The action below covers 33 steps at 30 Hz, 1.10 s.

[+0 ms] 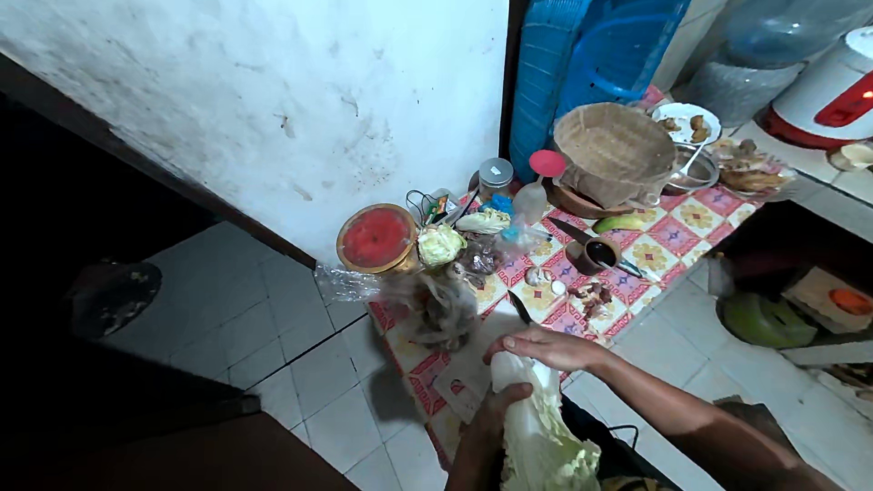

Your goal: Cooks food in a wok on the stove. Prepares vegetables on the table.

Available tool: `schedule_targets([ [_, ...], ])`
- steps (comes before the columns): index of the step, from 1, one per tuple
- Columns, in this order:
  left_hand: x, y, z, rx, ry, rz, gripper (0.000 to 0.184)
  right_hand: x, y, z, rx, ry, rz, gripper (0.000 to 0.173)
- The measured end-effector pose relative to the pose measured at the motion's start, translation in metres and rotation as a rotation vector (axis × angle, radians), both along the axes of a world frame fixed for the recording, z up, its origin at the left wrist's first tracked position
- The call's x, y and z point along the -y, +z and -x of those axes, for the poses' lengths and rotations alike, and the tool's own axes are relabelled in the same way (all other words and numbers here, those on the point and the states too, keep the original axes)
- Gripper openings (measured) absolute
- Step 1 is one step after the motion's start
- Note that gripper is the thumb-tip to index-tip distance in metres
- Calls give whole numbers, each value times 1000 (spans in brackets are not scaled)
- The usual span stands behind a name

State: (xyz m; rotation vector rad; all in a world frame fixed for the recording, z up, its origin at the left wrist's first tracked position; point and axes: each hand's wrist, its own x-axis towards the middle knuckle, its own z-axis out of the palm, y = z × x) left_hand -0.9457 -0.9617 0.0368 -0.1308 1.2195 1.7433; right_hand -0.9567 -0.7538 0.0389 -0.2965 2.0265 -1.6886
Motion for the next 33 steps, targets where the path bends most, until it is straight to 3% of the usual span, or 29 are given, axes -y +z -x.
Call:
schedule_targets([
  [4,-1,-7,-4,-16,7,58,24,7,-4,-11,51,-201,15,66],
  [7,2,-5,5,-52,130,92,18,0,7,-22,80,-448,-26,51],
  [11,9,4,17,-64,138,144,14,-1,3,-40,72,-411,22,37],
  [14,9,-1,24,-130,19,125,32,10,4,-34,51,-471,26,26],
  [16,8,-5,27,-183,-21,98,44,11,9,-24,55,-476,-13,24],
  [21,8,-6,25,-263,-29,77,41,23,24,-12,-26,-428,-122,24],
  [25,21,-5,39,-427,-88,353,66,16,15,-12,-41,-455,-138,29],
  [28,28,-6,58,-671,-253,673,83,16,3,-23,100,-430,-104,39],
  [33,5,-17,64,-862,-505,1130,82,50,-30,-39,207,-293,-102,46],
])
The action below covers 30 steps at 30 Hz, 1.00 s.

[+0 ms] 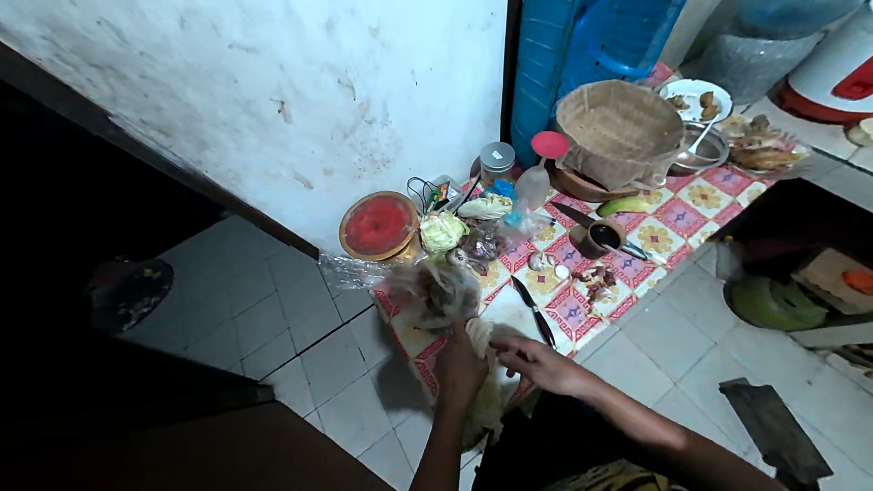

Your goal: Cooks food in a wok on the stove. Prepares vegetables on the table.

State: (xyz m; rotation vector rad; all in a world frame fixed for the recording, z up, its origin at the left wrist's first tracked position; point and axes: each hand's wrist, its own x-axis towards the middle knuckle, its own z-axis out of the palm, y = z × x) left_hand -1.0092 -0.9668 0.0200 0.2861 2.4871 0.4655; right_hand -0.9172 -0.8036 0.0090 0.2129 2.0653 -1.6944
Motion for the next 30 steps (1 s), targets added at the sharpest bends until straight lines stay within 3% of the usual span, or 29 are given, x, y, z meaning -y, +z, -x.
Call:
schedule_targets([
  [4,-26,-15,0,-58,-46,104,85,-11,-33,-6,-166,-135,-523,46],
  [6,-38,-27,-2,-101,-95,113,87,-21,-45,-9,-272,-227,-644,46],
  [9,-53,-49,-12,-156,-156,116,75,-19,-36,-8,-208,-277,-439,50],
  [12,-59,-61,-18,-174,-168,89,74,-12,-46,4,-105,-262,-324,59],
  [16,-52,-55,-12,-31,-240,66,83,-13,-72,19,-132,-255,-253,54],
  [20,-55,-32,1,6,-272,186,68,-20,-67,30,-187,-220,-144,45],
  [23,-64,-33,4,-270,-263,190,56,-34,-58,29,-304,-230,-301,45],
  [26,-64,-69,-12,-524,-272,138,52,-58,-61,12,-288,-264,-598,38],
  [28,-62,-82,-28,-568,-261,65,68,-70,-63,-2,-139,-178,-664,48],
  [30,-62,-79,-40,-469,-252,36,86,-73,-69,-11,-44,-109,-644,63],
])
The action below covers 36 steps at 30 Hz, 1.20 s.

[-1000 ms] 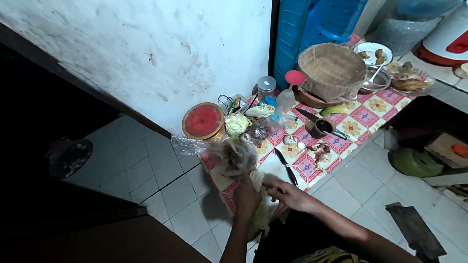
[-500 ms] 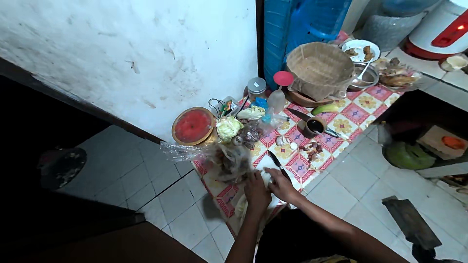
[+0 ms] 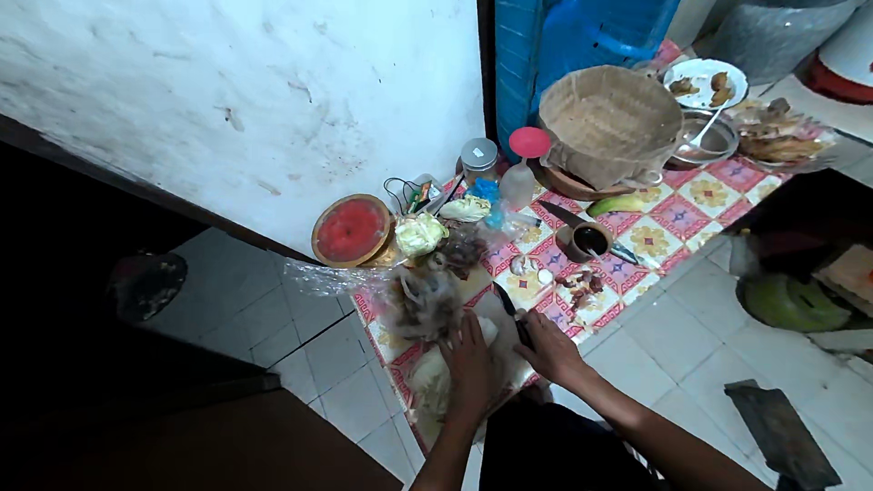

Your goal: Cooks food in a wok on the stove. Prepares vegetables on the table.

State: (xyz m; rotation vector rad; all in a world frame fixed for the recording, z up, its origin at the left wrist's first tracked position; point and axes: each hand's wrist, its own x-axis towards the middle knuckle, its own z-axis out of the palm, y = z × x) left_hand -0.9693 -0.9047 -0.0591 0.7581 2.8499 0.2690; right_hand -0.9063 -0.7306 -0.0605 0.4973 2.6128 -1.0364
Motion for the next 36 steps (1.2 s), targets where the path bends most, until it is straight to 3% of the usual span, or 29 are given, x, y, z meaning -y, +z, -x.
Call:
schedule_targets([
  [3,-3,17,-2,237,23,31,72,4,-7,-5,45,-3,54,65],
  [6,1,26,13,308,12,-1,55,2,-4,-1,45,-53,105,62],
  [11,5,52,41,526,38,52,51,-13,11,-12,18,-139,227,45],
  [16,16,33,45,508,51,-171,53,-9,3,-44,-29,-88,134,55],
  [20,13,17,31,499,82,-320,50,16,-19,-53,-122,-87,145,47],
  [25,12,5,27,412,49,-427,45,26,-34,-44,-196,-91,6,42],
  [33,-6,30,29,453,85,-210,41,27,6,-59,-223,-2,-92,47],
  [36,-14,37,31,482,100,-113,42,28,5,-60,-231,15,-133,48],
])
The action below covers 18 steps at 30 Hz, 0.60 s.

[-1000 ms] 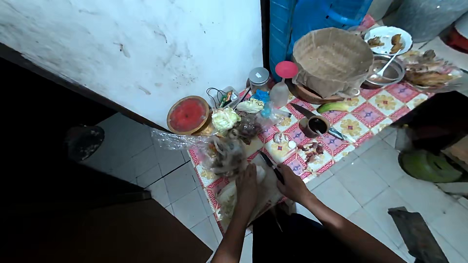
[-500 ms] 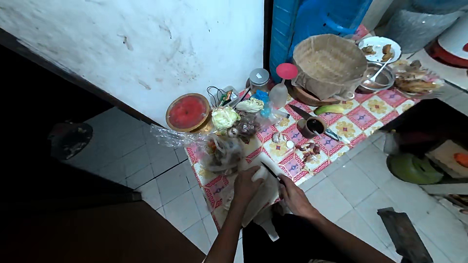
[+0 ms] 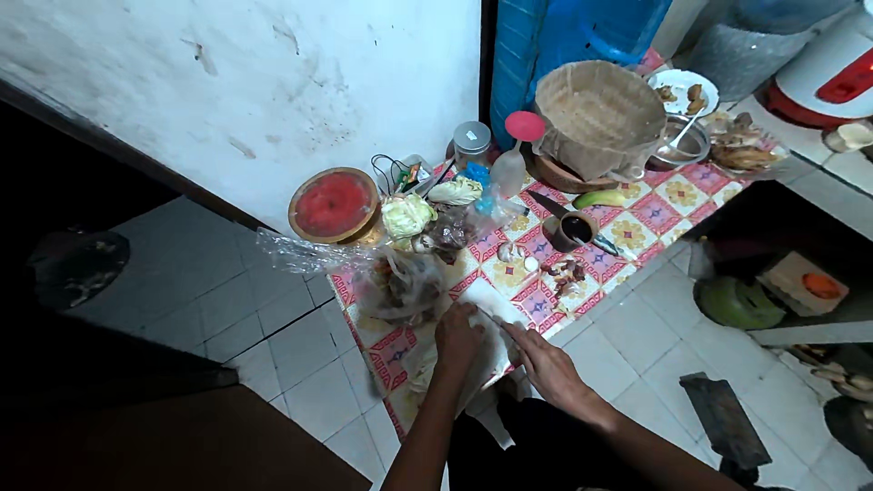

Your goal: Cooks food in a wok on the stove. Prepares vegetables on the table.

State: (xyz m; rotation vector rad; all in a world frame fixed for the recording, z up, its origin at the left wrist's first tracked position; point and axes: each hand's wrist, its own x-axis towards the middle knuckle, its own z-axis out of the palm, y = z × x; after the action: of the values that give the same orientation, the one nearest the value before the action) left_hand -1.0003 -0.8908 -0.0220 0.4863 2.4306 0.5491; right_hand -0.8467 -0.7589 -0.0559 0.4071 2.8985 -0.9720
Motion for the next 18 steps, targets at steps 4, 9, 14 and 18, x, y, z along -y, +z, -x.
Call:
schedule_targets([
  [4,-1,-1,0,-13,-6,30,40,0,-6,9,47,16,11,48],
  [9,-2,-4,-2,-24,15,39,39,-1,-16,12,131,15,17,50],
  [14,2,-9,-2,-33,37,12,40,-15,-30,-12,129,17,40,47],
  [18,2,-8,-1,-24,42,20,39,-8,-16,-7,-2,7,27,48],
])
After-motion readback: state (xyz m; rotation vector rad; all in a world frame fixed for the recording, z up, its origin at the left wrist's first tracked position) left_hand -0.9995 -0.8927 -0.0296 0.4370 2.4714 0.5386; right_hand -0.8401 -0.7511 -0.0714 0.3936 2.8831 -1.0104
